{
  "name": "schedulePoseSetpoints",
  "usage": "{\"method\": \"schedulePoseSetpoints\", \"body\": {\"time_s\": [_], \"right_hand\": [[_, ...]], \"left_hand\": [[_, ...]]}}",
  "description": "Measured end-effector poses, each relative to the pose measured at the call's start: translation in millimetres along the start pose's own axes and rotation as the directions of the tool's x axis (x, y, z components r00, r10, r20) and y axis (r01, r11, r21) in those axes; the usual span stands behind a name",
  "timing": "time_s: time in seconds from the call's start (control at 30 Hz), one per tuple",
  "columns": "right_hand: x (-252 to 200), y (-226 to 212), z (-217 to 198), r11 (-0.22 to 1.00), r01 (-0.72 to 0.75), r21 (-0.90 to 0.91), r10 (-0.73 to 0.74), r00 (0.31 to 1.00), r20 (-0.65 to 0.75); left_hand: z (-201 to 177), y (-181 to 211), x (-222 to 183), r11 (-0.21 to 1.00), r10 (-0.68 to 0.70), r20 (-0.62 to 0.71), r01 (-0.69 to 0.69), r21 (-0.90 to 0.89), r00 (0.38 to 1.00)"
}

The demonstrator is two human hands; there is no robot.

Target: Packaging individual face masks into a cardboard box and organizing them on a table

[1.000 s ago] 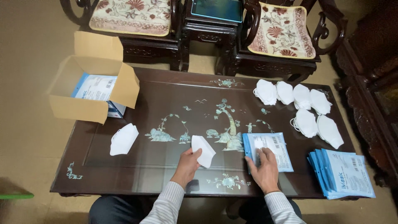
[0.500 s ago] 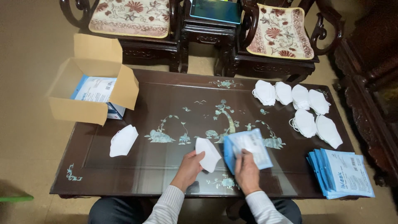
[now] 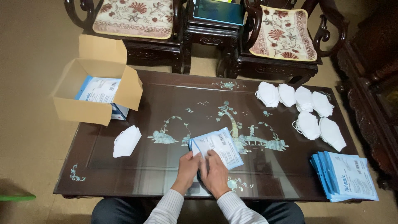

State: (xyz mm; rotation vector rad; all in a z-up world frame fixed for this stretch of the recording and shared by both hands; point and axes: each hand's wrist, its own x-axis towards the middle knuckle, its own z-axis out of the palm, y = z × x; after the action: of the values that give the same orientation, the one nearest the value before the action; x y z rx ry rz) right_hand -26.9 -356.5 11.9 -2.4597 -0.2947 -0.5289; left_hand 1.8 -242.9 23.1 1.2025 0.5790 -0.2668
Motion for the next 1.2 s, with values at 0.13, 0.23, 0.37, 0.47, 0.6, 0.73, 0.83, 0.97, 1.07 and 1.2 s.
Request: {"method": "schedulePoseSetpoints", "body": {"time_s": [0.13, 0.23, 0.37, 0.47, 0.6, 0.73, 0.83, 0.97, 1.07, 1.2], "right_hand": [[17.4, 27.6, -20.5, 0.989, -0.099, 0.108, 0.098, 0.995, 0.016], [22.1, 60.2, -29.1, 0.995, -0.091, -0.026, 0.094, 0.979, 0.182], [20.9, 67.4, -30.2, 0.996, 0.030, -0.079, -0.008, 0.964, 0.265], [17.2, 70.0, -24.1, 0.989, 0.084, -0.125, -0.053, 0.972, 0.231], [18.4, 66.2, -26.9, 0.981, 0.101, -0.166, -0.054, 0.963, 0.265], [18.8, 65.6, -30.5, 0.981, 0.133, -0.144, -0.087, 0.953, 0.290], [18.1, 66.0, -29.8, 0.970, 0.192, -0.150, -0.147, 0.952, 0.267], [19.2, 65.3, -31.0, 0.970, 0.196, -0.147, -0.149, 0.948, 0.282], [19.5, 63.0, -32.5, 0.969, 0.196, -0.149, -0.148, 0.947, 0.284], [19.9, 63.2, -31.9, 0.964, 0.213, -0.160, -0.161, 0.944, 0.287]], "left_hand": [[-3.8, 55.2, -31.4, 0.941, -0.228, 0.110, 0.248, -0.232, 0.967], [1.3, 75.9, -46.6, 0.945, -0.273, 0.170, 0.297, -0.135, 0.947], [13.2, 81.6, -54.0, 0.945, -0.256, 0.284, 0.301, -0.125, 0.924], [18.1, 61.9, -39.7, 0.944, -0.238, 0.281, 0.290, -0.159, 0.930], [27.0, 37.1, -19.4, 0.986, -0.167, 0.135, 0.168, 0.003, 0.977], [35.3, 13.4, -10.5, 0.998, -0.034, 0.028, 0.036, -0.042, 0.999], [35.9, 14.4, -12.9, 1.000, 0.010, -0.100, -0.010, 0.002, 0.995], [31.5, 6.7, -2.7, 0.987, -0.001, -0.130, 0.022, 0.159, 0.992], [27.1, -2.9, 6.4, 0.991, -0.011, -0.077, 0.021, 0.131, 0.997], [21.5, -28.4, 29.4, 0.997, -0.002, -0.009, 0.003, 0.080, 1.000]]}}
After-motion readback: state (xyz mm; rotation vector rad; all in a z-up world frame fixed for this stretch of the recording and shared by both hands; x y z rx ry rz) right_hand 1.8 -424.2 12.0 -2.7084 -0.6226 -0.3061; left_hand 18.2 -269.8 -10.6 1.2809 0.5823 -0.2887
